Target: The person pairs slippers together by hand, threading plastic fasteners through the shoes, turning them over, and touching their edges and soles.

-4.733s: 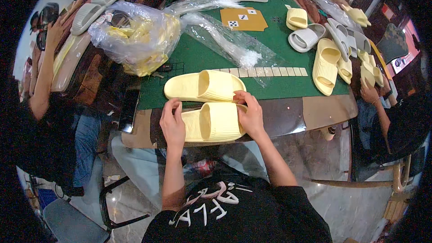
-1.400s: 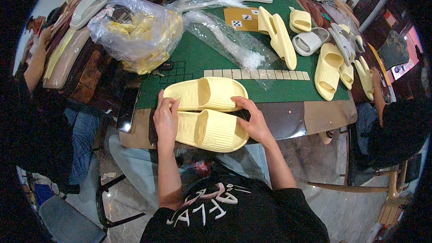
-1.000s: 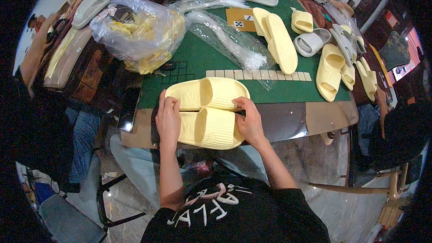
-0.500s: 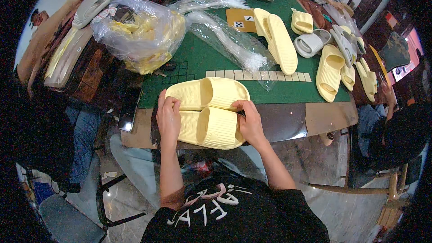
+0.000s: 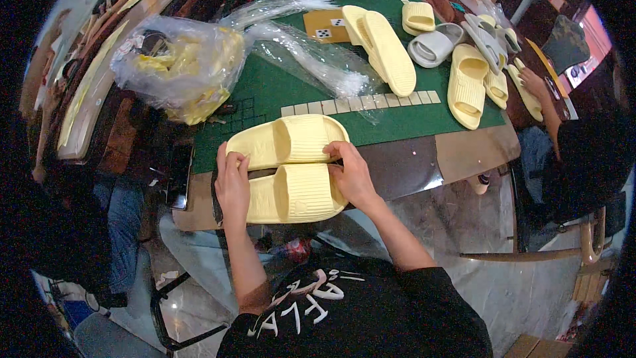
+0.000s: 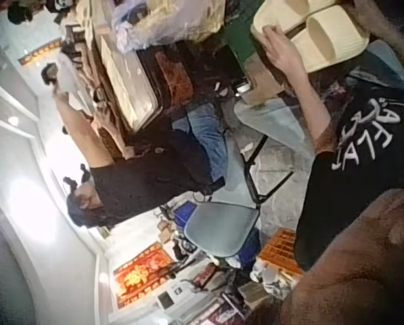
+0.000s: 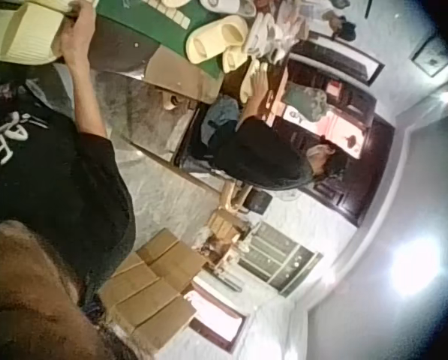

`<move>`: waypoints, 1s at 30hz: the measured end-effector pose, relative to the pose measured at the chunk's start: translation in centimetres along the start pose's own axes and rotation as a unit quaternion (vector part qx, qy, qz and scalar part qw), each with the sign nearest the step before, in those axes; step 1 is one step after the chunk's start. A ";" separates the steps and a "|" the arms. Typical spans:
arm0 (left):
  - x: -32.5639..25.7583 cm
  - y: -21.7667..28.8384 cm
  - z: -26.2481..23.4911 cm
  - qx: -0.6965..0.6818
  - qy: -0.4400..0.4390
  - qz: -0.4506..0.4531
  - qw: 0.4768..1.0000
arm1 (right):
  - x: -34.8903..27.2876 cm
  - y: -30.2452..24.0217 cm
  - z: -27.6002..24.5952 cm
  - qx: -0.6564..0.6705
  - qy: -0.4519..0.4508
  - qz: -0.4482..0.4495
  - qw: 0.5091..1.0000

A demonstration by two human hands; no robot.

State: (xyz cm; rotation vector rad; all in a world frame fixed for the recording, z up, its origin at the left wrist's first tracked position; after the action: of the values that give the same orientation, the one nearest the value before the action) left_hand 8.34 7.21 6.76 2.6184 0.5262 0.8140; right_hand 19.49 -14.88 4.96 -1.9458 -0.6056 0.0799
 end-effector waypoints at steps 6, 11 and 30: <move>0.2 0.1 0.0 -0.007 -0.003 -0.012 1.000 | 0.0 0.3 -0.2 0.038 -0.006 0.031 0.999; -0.1 -0.3 -0.6 -0.065 -0.046 -0.051 0.996 | -0.1 -0.2 0.0 0.021 0.005 0.005 1.000; -5.0 -1.8 -2.1 -0.215 0.028 -0.107 0.970 | -0.1 0.4 0.0 0.036 -0.017 0.034 0.999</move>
State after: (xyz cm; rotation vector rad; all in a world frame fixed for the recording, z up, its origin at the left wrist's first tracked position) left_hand 2.81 7.00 5.27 2.1094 0.5637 0.8280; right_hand 19.52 -15.06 4.61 -1.8982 -0.5512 0.1757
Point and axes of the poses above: each hand's wrist, its own x-axis towards the middle knuckle, its own z-axis out of the palm, y = z × x, the point moved 8 cm from there along x, towards the middle knuckle, and after that the axes turned 7 degrees about z, right-handed, at the moved point
